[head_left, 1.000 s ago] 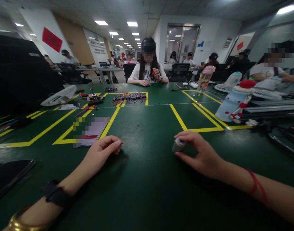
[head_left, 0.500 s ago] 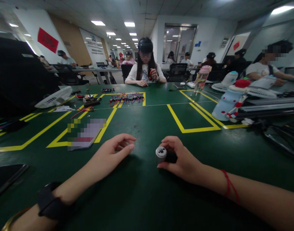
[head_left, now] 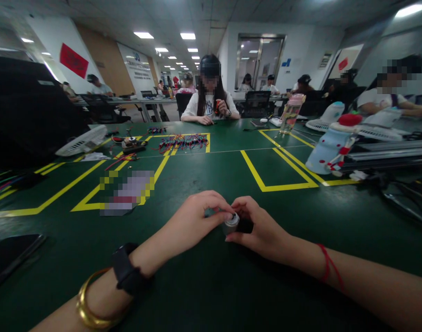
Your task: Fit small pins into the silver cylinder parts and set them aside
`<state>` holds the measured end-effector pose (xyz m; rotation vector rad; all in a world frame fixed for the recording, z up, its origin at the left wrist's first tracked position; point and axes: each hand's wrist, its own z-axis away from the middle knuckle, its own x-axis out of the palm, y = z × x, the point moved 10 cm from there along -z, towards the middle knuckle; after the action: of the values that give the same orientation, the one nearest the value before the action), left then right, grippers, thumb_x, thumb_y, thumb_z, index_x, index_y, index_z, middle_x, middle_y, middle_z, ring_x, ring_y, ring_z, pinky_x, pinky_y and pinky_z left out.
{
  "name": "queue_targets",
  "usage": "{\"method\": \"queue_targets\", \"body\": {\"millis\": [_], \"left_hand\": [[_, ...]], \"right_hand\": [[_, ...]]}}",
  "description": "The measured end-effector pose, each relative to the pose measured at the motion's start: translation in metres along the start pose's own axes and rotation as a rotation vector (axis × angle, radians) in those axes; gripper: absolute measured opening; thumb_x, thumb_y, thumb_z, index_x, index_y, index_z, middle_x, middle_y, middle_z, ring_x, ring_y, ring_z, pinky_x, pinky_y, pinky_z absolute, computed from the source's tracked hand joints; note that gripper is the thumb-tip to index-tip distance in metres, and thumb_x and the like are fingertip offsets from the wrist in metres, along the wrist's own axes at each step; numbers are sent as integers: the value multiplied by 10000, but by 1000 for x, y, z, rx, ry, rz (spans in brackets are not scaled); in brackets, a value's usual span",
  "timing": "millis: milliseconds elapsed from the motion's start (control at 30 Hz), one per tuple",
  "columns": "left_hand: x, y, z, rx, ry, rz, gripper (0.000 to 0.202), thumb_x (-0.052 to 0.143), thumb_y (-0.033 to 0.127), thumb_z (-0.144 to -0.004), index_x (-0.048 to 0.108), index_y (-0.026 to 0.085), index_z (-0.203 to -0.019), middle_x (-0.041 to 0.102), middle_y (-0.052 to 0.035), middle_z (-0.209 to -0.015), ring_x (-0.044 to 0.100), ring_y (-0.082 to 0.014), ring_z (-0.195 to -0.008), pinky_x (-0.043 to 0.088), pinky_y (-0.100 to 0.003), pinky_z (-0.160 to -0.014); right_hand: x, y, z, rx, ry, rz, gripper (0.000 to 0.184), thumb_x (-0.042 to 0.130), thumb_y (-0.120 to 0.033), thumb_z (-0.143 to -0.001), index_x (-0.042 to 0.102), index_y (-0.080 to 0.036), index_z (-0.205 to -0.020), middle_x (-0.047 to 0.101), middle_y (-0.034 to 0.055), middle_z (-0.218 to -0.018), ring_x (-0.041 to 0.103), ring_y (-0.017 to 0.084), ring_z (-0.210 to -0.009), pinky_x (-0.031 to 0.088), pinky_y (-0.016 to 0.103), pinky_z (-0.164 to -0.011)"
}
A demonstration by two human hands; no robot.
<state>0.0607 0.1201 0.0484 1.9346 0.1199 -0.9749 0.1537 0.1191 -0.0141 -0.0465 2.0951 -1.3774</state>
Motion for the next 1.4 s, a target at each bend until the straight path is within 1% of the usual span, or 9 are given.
{"method": "queue_targets", "body": {"millis": [233,533,700,800,967,1100,1200,1300,1400], "left_hand": [[-22,-10,11,-49,186,-5,99,545,215,-904,642,200,-911,627,-17,-899,585,-167,-853,456,-308,-779],[16,-46,30,-100,51,-189,94,634,286,-846,714,313,-886,676,-10,-1000,575,-239,-968,396,-400,-850],[15,-46,28,-107,34,-154,127,683,305,-804,740,345,-910,677,-9,-1036,565,-251,-1011,384,-431,-899],[-2,-53,28,-154,79,55,180,630,292,-839,722,302,-994,674,-27,-1040,596,-228,-985,428,-395,-890],[-57,-97,54,-376,369,361,219,545,376,-888,659,210,-974,656,-29,-909,627,-182,-755,502,-331,-725],[-79,-124,81,-405,502,460,201,558,371,-876,633,187,-905,626,-10,-779,598,-162,-642,489,-296,-621],[-84,-137,94,-441,563,412,203,582,366,-858,650,177,-881,625,-8,-741,588,-156,-634,470,-273,-606],[-81,-140,96,-463,562,393,213,597,373,-838,671,178,-882,636,-11,-741,594,-162,-647,475,-275,-618],[-81,-139,95,-475,572,382,206,612,369,-817,680,180,-863,641,-8,-727,596,-166,-639,479,-281,-619]], "right_hand": [[-2,-8,1,-17,2,127,510,707,-285,-725,424,-220,-1144,576,17,-1041,568,105,-907,476,255,-789],[-3,-15,1,3,3,254,420,640,-221,-713,478,-191,-1100,562,41,-1026,535,121,-881,462,260,-764],[-2,-13,1,8,-17,266,409,631,-225,-715,476,-191,-1092,558,45,-1027,532,126,-884,456,268,-767],[-1,-13,2,17,-28,286,395,619,-225,-727,471,-194,-1092,560,39,-1013,533,120,-866,453,266,-763],[-2,-15,4,0,-32,315,444,615,-248,-744,456,-205,-1157,564,47,-1036,544,125,-866,460,281,-769],[2,-23,4,-73,-41,373,439,594,-252,-772,469,-223,-1192,561,60,-1091,542,147,-941,461,312,-833],[6,-25,4,-100,-70,410,400,573,-268,-802,480,-227,-1189,566,63,-1089,544,147,-936,471,311,-820],[-16,-22,6,-85,5,425,436,583,-304,-813,451,-237,-1223,562,64,-1112,557,148,-946,484,307,-828],[-78,-5,17,27,207,542,476,600,-383,-811,445,-223,-1231,566,88,-1111,577,172,-923,497,327,-796]]}}
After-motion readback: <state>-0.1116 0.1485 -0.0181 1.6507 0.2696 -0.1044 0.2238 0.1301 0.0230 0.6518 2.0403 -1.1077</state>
